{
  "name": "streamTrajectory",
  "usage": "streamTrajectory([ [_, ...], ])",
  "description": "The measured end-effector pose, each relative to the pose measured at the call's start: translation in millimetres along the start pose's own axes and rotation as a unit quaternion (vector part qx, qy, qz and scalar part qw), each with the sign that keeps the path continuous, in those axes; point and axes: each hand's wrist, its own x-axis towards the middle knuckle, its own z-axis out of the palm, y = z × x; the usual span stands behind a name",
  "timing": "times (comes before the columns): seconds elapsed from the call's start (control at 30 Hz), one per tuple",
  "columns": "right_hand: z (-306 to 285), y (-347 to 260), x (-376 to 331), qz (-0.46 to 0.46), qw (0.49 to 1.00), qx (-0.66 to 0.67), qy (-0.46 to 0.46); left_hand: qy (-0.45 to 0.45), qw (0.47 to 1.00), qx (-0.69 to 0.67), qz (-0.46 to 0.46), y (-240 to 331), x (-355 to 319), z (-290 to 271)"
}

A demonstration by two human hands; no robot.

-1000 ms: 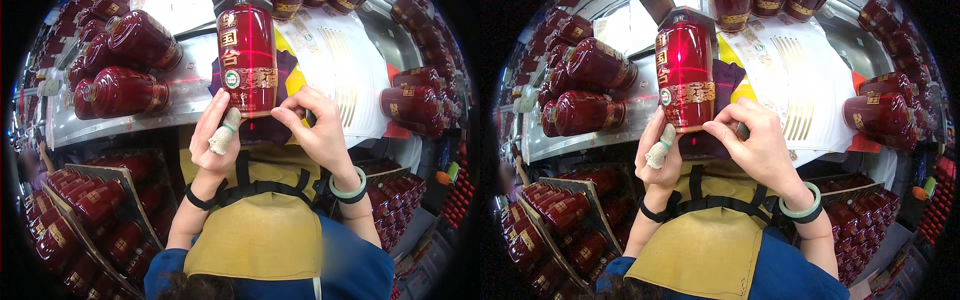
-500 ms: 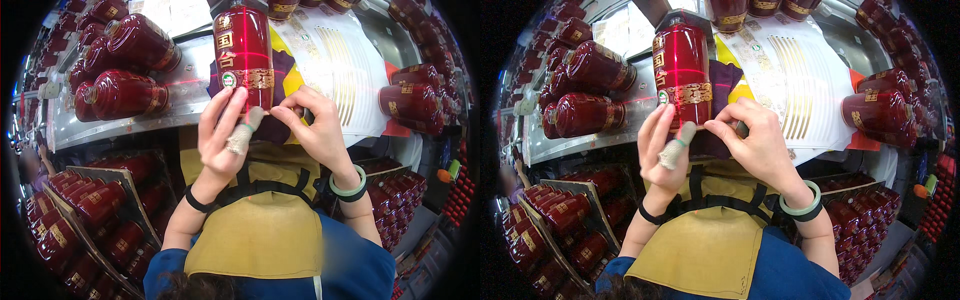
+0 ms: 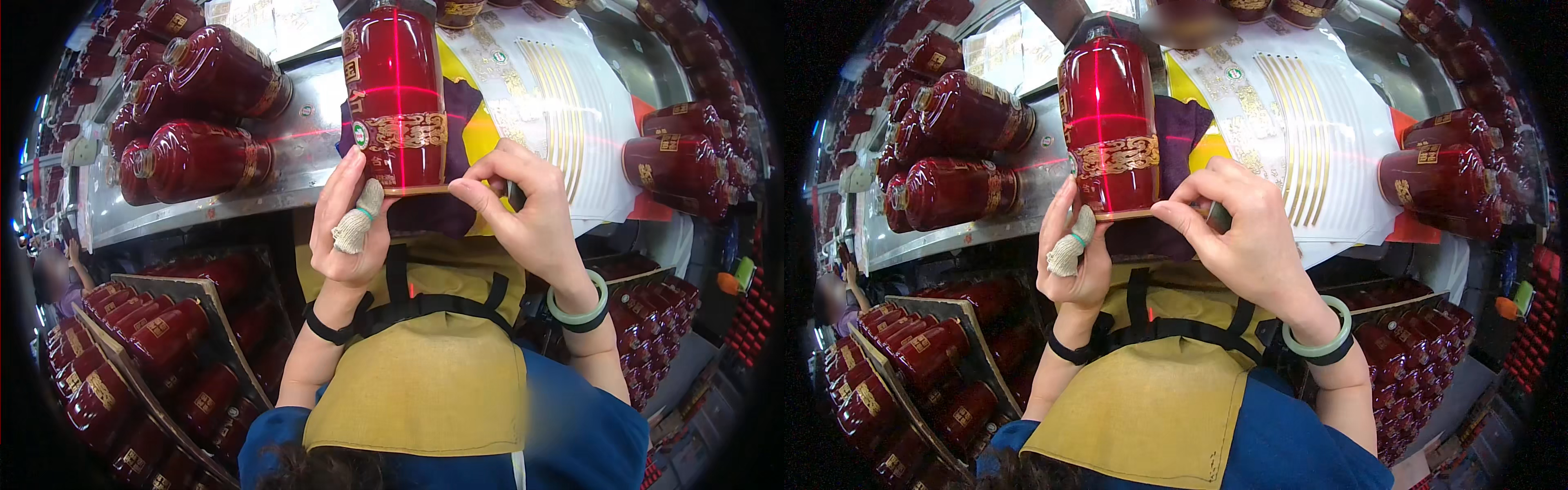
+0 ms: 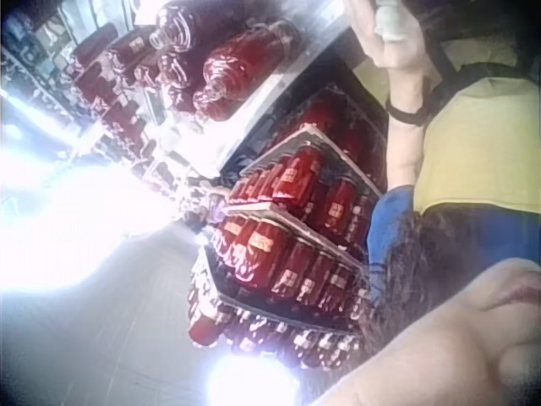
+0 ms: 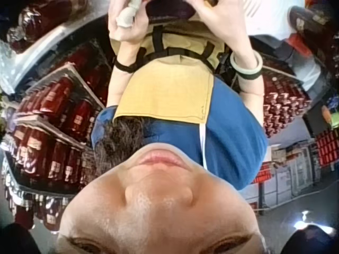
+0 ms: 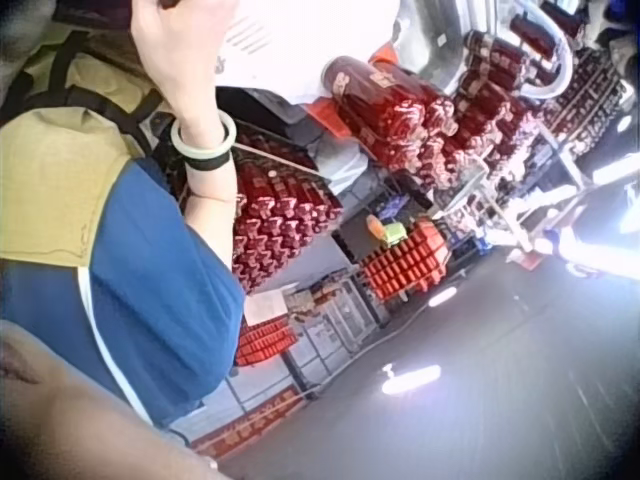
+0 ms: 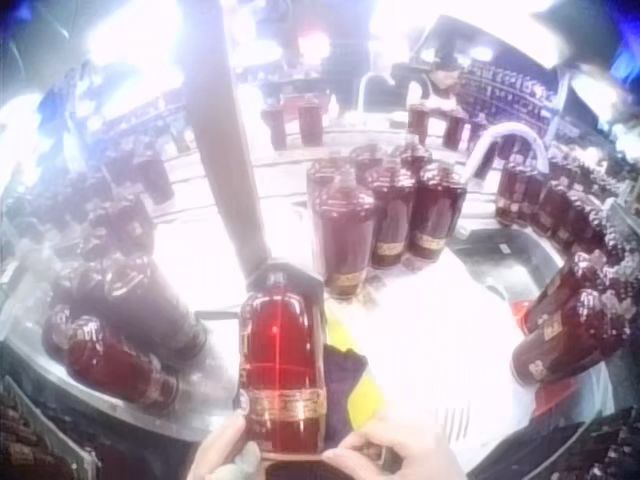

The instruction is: Applying decorative gold labels to red ceramic liquor bottles by hand.

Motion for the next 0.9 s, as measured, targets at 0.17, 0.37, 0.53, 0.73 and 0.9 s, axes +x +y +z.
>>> streamTrajectory([
  [0.17, 1, 6, 1, 0.012, 1.000, -0.006, -0.002, 0.017, 1.000, 0.004, 0.011, -2, -4, 3],
  [0.37, 4, 8, 2, 0.034, 0.999, 0.001, 0.000, -0.018, 0.983, 0.143, 0.117, 7, 10, -2],
  [0.53, 6, 12, 3, 0.018, 1.000, -0.006, 0.006, -0.012, 0.970, 0.197, 0.140, 16, 16, 3],
  [0.73, 8, 9, 4, 0.016, 1.000, 0.001, -0.010, 0.014, 0.993, 0.097, 0.060, 16, 22, 4],
  [0.9, 7, 7, 3, 0.019, 1.000, 0.006, -0.012, 0.014, 0.995, 0.076, 0.060, 1, 9, -1],
])
